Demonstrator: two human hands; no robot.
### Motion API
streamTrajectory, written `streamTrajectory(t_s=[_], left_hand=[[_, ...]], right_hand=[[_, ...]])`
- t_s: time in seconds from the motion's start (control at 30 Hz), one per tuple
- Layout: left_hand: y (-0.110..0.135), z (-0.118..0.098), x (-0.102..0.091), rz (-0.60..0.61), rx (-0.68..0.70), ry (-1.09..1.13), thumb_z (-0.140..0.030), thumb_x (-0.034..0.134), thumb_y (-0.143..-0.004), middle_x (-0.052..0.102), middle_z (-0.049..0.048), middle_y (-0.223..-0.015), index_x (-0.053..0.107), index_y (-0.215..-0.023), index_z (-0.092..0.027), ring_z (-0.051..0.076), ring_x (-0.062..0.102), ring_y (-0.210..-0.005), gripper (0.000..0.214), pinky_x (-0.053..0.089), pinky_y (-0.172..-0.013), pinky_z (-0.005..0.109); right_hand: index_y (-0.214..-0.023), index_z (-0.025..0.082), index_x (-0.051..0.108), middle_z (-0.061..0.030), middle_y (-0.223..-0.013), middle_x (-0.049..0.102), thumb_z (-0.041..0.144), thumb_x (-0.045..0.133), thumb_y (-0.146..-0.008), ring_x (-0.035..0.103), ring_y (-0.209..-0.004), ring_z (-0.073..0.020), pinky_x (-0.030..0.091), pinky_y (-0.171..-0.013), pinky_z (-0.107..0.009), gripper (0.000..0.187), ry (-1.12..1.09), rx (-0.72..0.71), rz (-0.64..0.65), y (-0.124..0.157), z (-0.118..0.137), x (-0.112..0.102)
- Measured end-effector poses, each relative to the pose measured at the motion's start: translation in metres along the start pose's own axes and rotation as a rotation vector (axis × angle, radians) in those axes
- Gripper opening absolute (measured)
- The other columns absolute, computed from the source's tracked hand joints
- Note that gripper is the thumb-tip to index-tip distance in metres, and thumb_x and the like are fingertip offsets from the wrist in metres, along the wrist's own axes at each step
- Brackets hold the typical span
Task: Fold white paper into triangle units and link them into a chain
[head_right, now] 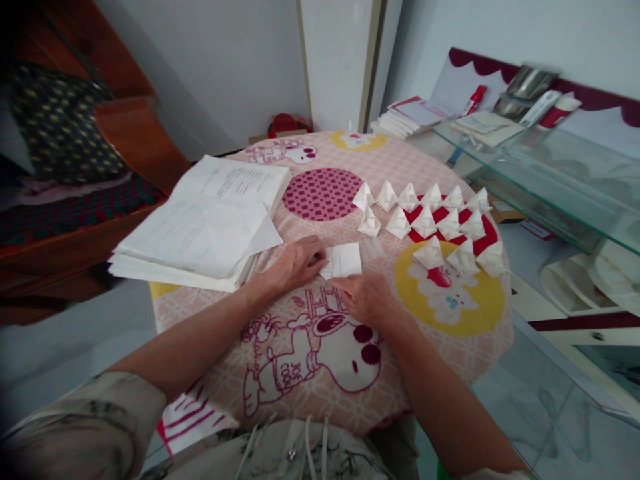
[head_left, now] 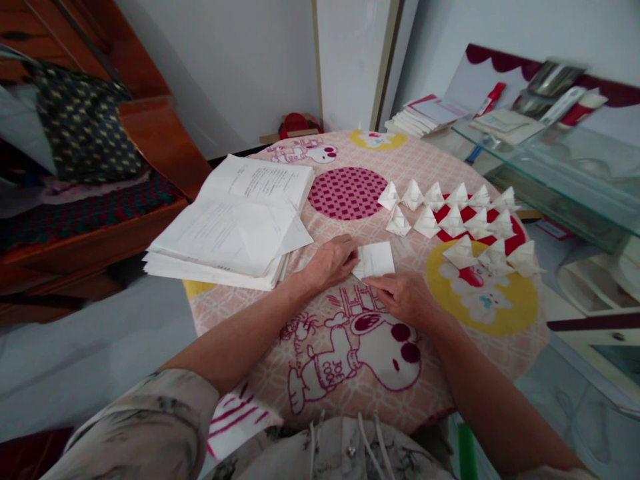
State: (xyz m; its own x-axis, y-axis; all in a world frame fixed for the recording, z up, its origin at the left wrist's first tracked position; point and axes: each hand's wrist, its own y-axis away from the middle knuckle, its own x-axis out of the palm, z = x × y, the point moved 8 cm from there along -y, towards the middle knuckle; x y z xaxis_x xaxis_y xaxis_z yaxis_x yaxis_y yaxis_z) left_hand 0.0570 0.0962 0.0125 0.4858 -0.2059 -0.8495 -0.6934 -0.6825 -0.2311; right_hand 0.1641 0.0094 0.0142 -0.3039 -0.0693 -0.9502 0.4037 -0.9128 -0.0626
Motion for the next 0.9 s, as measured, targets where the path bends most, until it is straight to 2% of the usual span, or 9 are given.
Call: streamTrajectory(t_s=[0.2, 0.43, 0.63, 0.9], left_hand=[[0.0, -0.001, -0.001, 0.003, -0.007, 0.006, -0.013, 0.057, -0.087, 0.061, 0.0049, -0.086, 0.06, -0.082, -0.016, 0.018, 0.057, -0.084, 0.007, 0.048, -0.082, 0.032], [-0.002, 0.003, -0.003, -0.017, -0.044, 0.035, -0.013, 0.061, -0.085, 0.061, 0.004, -0.085, 0.062, -0.08, -0.016, 0.017, 0.058, -0.083, 0.006, 0.049, -0.081, 0.031], [-0.007, 0.008, -0.003, -0.025, -0.109, 0.046, -0.01, 0.064, -0.08, 0.062, 0.0037, -0.084, 0.063, -0.075, -0.016, 0.016, 0.059, -0.081, 0.008, 0.05, -0.08, 0.03], [-0.009, 0.009, -0.003, -0.017, -0.149, 0.037, -0.011, 0.065, -0.079, 0.063, 0.0037, -0.084, 0.065, -0.074, -0.015, 0.015, 0.059, -0.079, 0.007, 0.051, -0.079, 0.03]], right_hand=[[-0.124, 0.024, 0.073, -0.0071, -0.085, 0.076, 0.022, 0.048, -0.096, 0.063, -0.069, -0.0174, 0.04, -0.063, -0.028, 0.037, 0.128, -0.029, 0.055, -0.001, 0.004, 0.007], [-0.119, 0.021, 0.074, -0.0072, -0.083, 0.075, 0.02, 0.048, -0.096, 0.062, -0.067, -0.0168, 0.034, -0.059, -0.029, 0.035, 0.157, -0.042, 0.076, -0.002, 0.007, 0.007], [-0.118, 0.024, 0.075, -0.0077, -0.081, 0.072, 0.022, 0.05, -0.097, 0.061, -0.067, -0.0183, 0.032, -0.059, -0.031, 0.032, 0.233, -0.012, 0.125, -0.004, 0.012, 0.006], [-0.102, 0.017, 0.076, -0.0146, -0.09, 0.069, 0.017, 0.051, -0.097, 0.06, -0.088, -0.026, 0.04, -0.082, -0.039, 0.025, 0.403, -0.033, 0.075, -0.006, 0.034, 0.001]])
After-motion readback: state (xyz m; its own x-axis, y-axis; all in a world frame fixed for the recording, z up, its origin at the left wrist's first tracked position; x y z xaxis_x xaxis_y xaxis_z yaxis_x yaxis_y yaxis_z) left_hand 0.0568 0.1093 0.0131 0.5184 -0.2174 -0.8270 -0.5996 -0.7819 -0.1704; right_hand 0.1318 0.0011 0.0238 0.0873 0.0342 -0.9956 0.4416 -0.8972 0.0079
